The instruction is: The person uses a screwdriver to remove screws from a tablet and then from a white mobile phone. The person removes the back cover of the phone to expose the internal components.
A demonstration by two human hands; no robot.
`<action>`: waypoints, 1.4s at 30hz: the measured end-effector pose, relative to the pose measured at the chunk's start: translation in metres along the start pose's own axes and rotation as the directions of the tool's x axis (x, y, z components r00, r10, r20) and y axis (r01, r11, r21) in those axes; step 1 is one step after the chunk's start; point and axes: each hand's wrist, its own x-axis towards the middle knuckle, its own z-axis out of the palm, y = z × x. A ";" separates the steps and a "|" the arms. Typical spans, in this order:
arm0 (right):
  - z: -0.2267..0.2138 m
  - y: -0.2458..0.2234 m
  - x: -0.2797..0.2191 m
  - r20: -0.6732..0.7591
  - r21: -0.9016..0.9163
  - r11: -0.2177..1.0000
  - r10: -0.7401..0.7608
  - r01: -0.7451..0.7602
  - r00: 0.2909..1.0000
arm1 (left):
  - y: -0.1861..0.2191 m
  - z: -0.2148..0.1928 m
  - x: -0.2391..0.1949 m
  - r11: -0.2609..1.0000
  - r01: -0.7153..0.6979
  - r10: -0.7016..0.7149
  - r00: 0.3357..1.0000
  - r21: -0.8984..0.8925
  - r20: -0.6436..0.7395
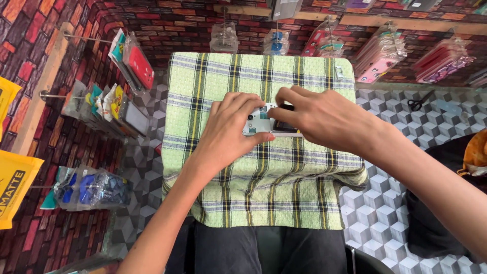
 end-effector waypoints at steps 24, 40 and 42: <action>0.025 0.047 0.010 0.344 0.864 -0.047 0.783 -0.501 0.519 | -0.002 0.005 0.004 0.962 0.178 -0.186 0.982 -0.209 -0.019; 0.038 0.000 -0.004 -0.096 0.905 0.338 0.755 -0.259 0.648 | -0.010 -0.007 0.006 0.726 0.173 -0.450 0.851 -0.666 -0.270; 0.049 -0.009 -0.013 -0.102 0.942 0.286 0.740 -0.174 0.665 | -0.013 -0.004 0.010 0.632 0.139 -0.470 0.851 -0.762 -0.234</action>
